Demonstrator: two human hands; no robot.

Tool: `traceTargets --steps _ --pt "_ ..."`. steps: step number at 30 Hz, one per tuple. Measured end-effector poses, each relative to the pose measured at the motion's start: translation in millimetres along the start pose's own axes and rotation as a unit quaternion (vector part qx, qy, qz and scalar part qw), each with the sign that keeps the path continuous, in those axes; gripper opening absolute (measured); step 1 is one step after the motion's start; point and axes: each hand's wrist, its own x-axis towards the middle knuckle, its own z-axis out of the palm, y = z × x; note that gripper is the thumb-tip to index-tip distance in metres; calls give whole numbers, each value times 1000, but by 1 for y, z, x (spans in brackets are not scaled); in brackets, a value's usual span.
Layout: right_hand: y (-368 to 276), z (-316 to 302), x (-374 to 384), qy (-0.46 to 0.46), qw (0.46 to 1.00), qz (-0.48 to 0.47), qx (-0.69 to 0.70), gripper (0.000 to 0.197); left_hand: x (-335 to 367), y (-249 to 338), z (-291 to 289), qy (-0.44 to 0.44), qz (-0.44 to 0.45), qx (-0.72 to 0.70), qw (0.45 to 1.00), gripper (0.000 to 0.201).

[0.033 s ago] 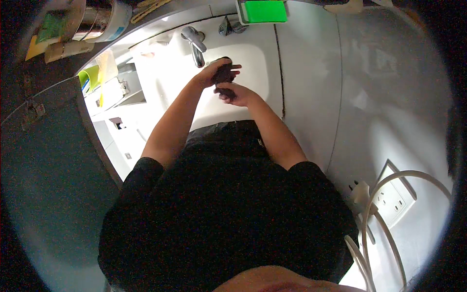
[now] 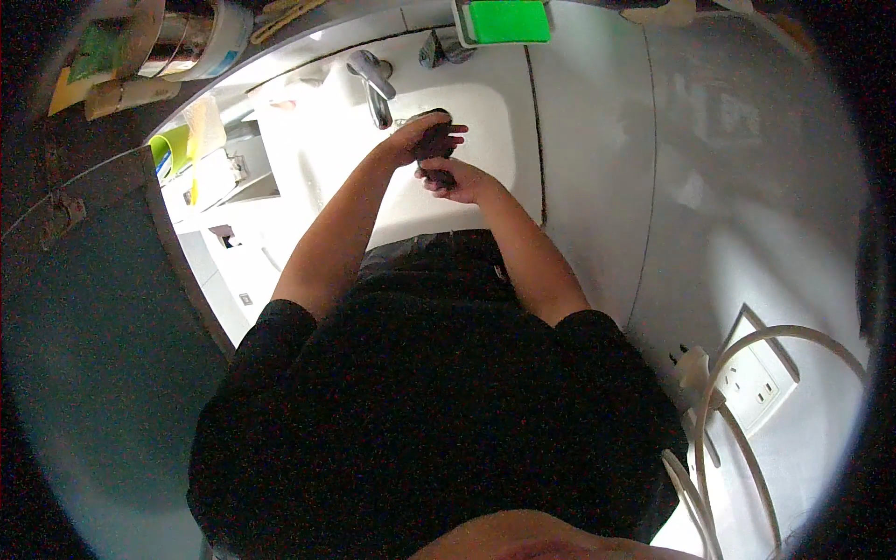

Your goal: The person wipes a bathroom cabinet shelf with a cloth, removes and replaces various bottles and jars to organize them, and then wipes the sink surface.

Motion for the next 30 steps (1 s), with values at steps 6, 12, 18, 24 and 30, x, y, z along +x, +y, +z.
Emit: traceTargets --steps 6,12,18,24,30 --pt "-6 2 -25 177 973 -74 -131 24 40 -12 31 98 10 96 990 31" --pt "20 -36 -14 405 457 -266 -746 21 58 -26 97 257 145 429 854 41" --pt "24 -10 -14 534 606 -158 -569 27 45 -35 123 371 137 498 772 46" --pt "25 -11 -15 519 583 -187 -596 46 14 -42 91 392 154 616 666 67" --pt "16 -13 -21 395 793 -161 -435 46 -43 -36 50 436 214 513 708 45"
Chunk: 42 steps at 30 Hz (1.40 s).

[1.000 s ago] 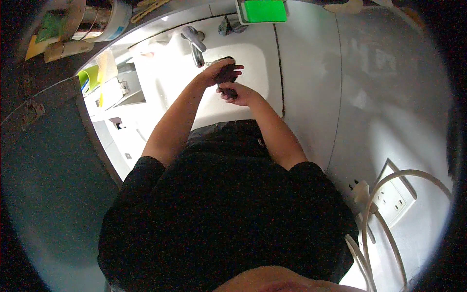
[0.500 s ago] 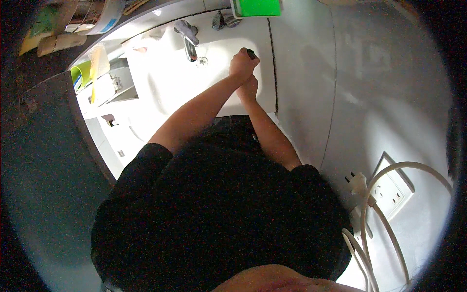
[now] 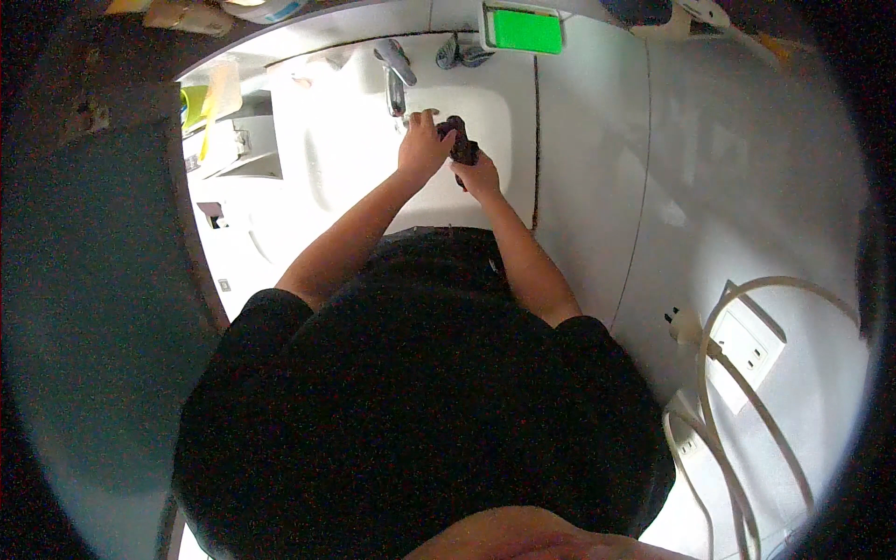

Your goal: The person wipes a bathroom cabinet shelf with a cloth, removes and replaces various bottles and jars to organize them, and then wipes the sink surface.

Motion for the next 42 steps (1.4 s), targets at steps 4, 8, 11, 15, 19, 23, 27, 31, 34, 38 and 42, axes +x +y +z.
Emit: traceTargets --steps 4,8,11,15,19,23,27,31,34,38,42 --pt "-8 -6 -6 -58 995 77 27 43 -12 29 -65 30 197 16 980 35" --pt "9 3 -22 -30 999 -7 -23 45 -8 53 -92 186 333 12 924 58" --pt "-3 14 -39 -33 997 52 46 49 5 46 -95 60 304 80 947 83" --pt "-29 13 -69 -82 970 126 189 41 -3 29 -99 -1 366 110 924 86" --pt "-65 -17 -78 -225 891 191 344 28 -3 -25 -79 -128 480 181 849 82" --pt "-104 -20 -98 -316 898 222 211 24 -29 -17 -107 -72 546 170 817 54" --pt "-116 3 -88 -223 961 134 -96 32 -9 -22 -98 -210 514 172 814 29" --pt "-129 29 -101 14 940 -46 -337 38 5 -26 -90 -230 474 217 822 29" --pt "-133 29 -104 72 910 -122 -390 34 4 -15 -93 -292 393 242 838 26" --pt "-132 24 -98 98 846 -259 -456 31 8 -12 -97 -399 275 241 841 27" --pt "-134 31 -97 118 806 -353 -461 29 21 -25 -105 -489 205 164 832 33"
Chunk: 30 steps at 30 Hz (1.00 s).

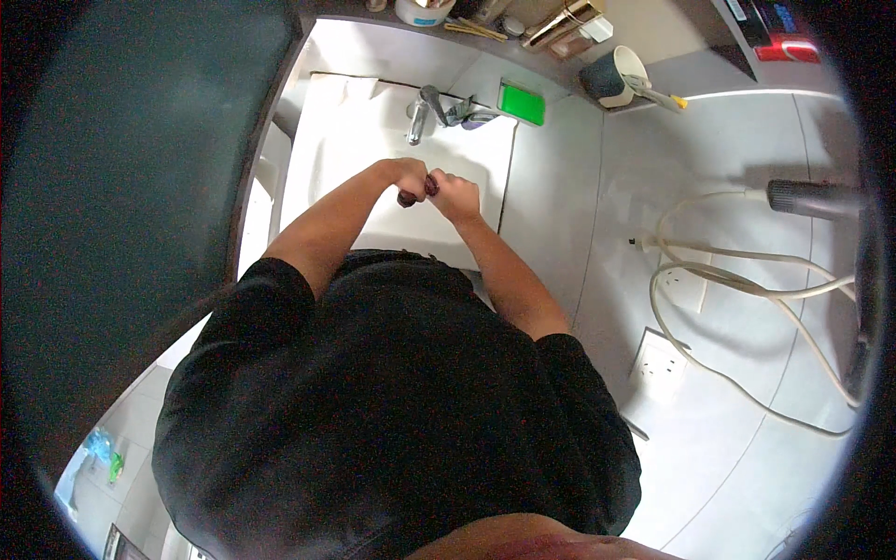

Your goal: The person wipes a bathroom cabinet shelf with a cloth, removes and replaces various bottles and jars to organize them, and then wipes the sink surface.

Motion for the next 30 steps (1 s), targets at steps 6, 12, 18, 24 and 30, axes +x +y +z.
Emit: traceTargets --steps 6,12,18,24,30 --pt "-23 -3 8 -77 992 50 88 37 5 -52 50 62 48 -92 993 72" --pt "33 23 -21 -148 949 169 223 42 -55 1 51 284 53 44 956 124" --pt "40 -15 -22 -322 443 439 712 33 -69 5 60 331 162 88 926 126" --pt "34 -28 -22 -404 233 288 837 37 -38 19 38 468 325 2 822 96" --pt "31 -41 -21 -421 305 277 808 36 -36 36 9 418 343 88 836 80"
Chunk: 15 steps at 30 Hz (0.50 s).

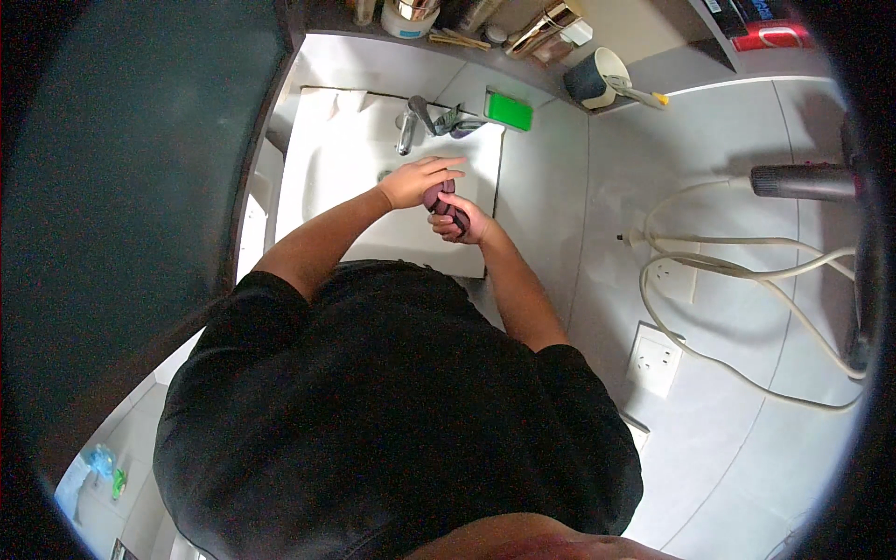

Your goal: The person wipes a bathroom cabinet shelf with a cloth, removes and replaces various bottles and jars to organize them, and then wipes the sink surface.

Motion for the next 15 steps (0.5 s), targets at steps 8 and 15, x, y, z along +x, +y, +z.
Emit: traceTargets --steps 8,15 --pt "1 -3 -1 249 921 -180 -239 33 -19 -6 15 7 -332 -156 930 69" --pt "30 -36 0 261 911 -280 -151 48 -7 -7 -11 51 -400 -475 782 34"
